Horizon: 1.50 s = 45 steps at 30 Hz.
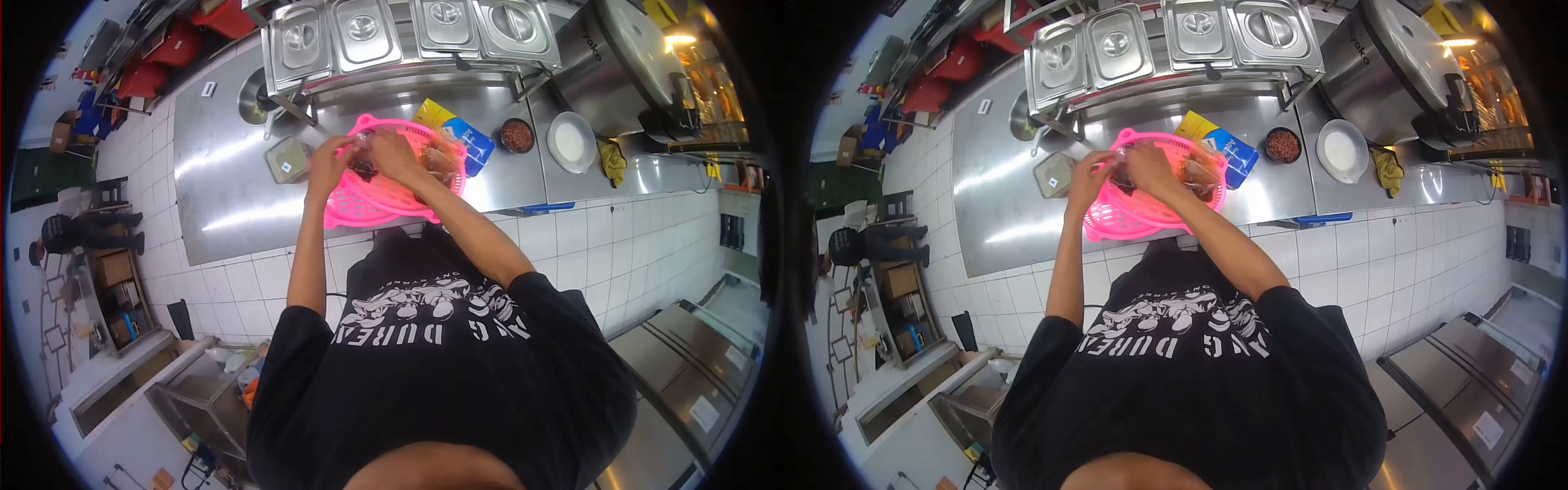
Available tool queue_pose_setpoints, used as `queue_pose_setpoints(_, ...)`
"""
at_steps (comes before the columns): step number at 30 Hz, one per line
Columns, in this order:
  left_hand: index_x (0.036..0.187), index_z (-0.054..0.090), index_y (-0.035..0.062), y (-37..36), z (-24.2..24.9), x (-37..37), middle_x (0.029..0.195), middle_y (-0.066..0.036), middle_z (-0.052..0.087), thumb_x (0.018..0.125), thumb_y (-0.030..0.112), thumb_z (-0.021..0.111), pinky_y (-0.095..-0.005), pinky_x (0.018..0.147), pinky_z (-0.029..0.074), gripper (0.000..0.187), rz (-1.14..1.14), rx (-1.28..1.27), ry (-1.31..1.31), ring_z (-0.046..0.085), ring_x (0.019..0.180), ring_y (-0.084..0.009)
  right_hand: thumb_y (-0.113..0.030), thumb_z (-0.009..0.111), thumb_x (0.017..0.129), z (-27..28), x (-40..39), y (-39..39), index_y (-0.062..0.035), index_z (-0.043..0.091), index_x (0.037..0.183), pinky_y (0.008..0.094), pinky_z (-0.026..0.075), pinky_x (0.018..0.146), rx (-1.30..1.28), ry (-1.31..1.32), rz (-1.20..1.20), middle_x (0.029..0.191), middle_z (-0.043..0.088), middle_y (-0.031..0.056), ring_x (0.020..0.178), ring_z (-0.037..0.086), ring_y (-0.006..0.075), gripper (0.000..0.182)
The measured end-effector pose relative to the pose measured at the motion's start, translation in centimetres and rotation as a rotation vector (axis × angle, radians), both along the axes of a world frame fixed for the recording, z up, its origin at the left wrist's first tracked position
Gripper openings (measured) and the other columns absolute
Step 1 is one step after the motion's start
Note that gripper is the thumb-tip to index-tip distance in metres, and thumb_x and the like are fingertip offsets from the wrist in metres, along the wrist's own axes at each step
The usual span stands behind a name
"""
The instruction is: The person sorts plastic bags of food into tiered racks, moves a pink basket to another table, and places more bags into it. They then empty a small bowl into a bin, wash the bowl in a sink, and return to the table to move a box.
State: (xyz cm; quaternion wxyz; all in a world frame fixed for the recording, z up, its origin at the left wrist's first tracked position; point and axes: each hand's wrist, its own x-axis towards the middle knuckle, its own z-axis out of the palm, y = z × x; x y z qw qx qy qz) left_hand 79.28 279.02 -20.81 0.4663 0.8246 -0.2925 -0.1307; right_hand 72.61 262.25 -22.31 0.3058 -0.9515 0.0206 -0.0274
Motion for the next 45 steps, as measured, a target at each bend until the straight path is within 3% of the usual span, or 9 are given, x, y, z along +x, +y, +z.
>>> queue_pose_setpoints(4,0.120,0.056,0.0011,1.8,-4.6,-4.1,0.111,-0.012,0.062,0.088,0.020,0.067,-0.0342,0.085,0.048,0.039,0.472,0.019,-0.049,0.062,0.099,-0.0222,-0.009,0.059,0.078,1.3,0.5,-0.7,-0.0025,0.067,0.087,0.0452,0.047,0.080,0.062,0.031,0.038,0.099,0.061,0.0185,0.100,0.055,0.0370,0.014)
queue_pose_setpoints(7,0.124,0.049,-0.0018,1.1,-6.1,-7.4,0.110,-0.013,0.061,0.086,0.026,0.069,-0.0349,0.085,0.048,0.051,0.754,-0.045,0.261,0.061,0.095,-0.0241,-0.016,0.057,0.085,4.9,-1.9,-1.8,0.0003,0.065,0.088,0.0474,0.045,0.080,0.174,-0.179,-0.010,0.089,0.060,0.0193,0.090,0.057,0.0384,0.018)
queue_pose_setpoints(9,0.126,0.047,-0.0018,0.7,-4.8,-8.5,0.108,-0.010,0.060,0.086,0.023,0.069,-0.0327,0.080,0.050,0.052,0.549,-0.220,0.629,0.061,0.093,-0.0220,-0.014,0.058,0.083,5.4,-2.7,-3.2,-0.0001,0.064,0.085,0.0470,0.044,0.078,0.223,-0.191,-0.028,0.088,0.059,0.0179,0.090,0.056,0.0371,0.015)
queue_pose_setpoints(16,0.122,0.050,0.0043,-0.3,-5.5,-8.8,0.109,-0.007,0.061,0.091,0.009,0.056,-0.0330,0.071,0.057,0.032,0.533,-0.636,1.036,0.064,0.092,-0.0181,-0.017,0.061,0.087,7.9,-5.9,-4.3,-0.0021,0.066,0.093,0.0426,0.045,0.080,0.184,-0.139,-0.068,0.089,0.059,0.0148,0.089,0.057,0.0326,0.017)
queue_pose_setpoints(22,0.120,0.053,0.0032,0.0,-4.9,-9.4,0.111,-0.007,0.061,0.092,0.010,0.056,-0.0336,0.080,0.055,0.029,0.557,-0.676,0.962,0.063,0.097,-0.0181,-0.013,0.067,0.085,14.1,-13.2,-8.9,-0.0032,0.069,0.100,0.0274,0.042,0.066,0.392,-0.100,-0.360,0.083,0.060,0.0071,0.075,0.054,0.0169,0.018)
queue_pose_setpoints(34,0.127,0.041,0.0053,-17.4,1.3,-19.8,0.116,-0.008,0.057,0.091,0.008,0.057,-0.0303,0.074,0.056,0.039,0.166,-0.535,0.805,0.062,0.097,-0.0164,-0.010,0.064,0.089,16.7,-41.4,-19.8,0.0028,0.062,0.093,0.0239,0.039,0.068,0.388,-0.368,-1.097,0.081,0.052,0.0015,0.075,0.047,0.0084,0.014)
queue_pose_setpoints(39,0.128,0.035,0.0069,-28.7,2.5,-32.6,0.113,-0.010,0.057,0.089,0.014,0.063,-0.0336,0.071,0.056,0.049,0.045,-0.441,0.822,0.061,0.096,-0.0171,-0.013,0.064,0.089,12.8,-56.9,-24.2,0.0015,0.064,0.094,0.0271,0.041,0.067,0.304,-0.298,-1.409,0.081,0.058,0.0034,0.074,0.050,0.0113,0.015)
queue_pose_setpoints(42,0.127,0.034,0.0080,-35.0,3.2,-39.7,0.115,-0.011,0.054,0.088,0.016,0.063,-0.0350,0.074,0.058,0.049,-0.063,-0.383,0.944,0.062,0.099,-0.0191,-0.011,0.063,0.087,10.1,-66.3,-27.3,0.0010,0.066,0.095,0.0349,0.045,0.071,-0.046,-0.187,-1.467,0.082,0.060,0.0124,0.078,0.058,0.0266,0.015)
queue_pose_setpoints(45,0.126,0.034,0.0091,-41.8,3.6,-45.0,0.118,-0.012,0.053,0.089,0.016,0.063,-0.0355,0.073,0.058,0.048,-0.192,-0.389,1.021,0.061,0.100,-0.0209,-0.012,0.062,0.087,10.0,-73.7,-30.4,0.0019,0.064,0.091,0.0376,0.046,0.070,-0.232,-0.155,-1.585,0.081,0.060,0.0145,0.078,0.059,0.0299,0.015)
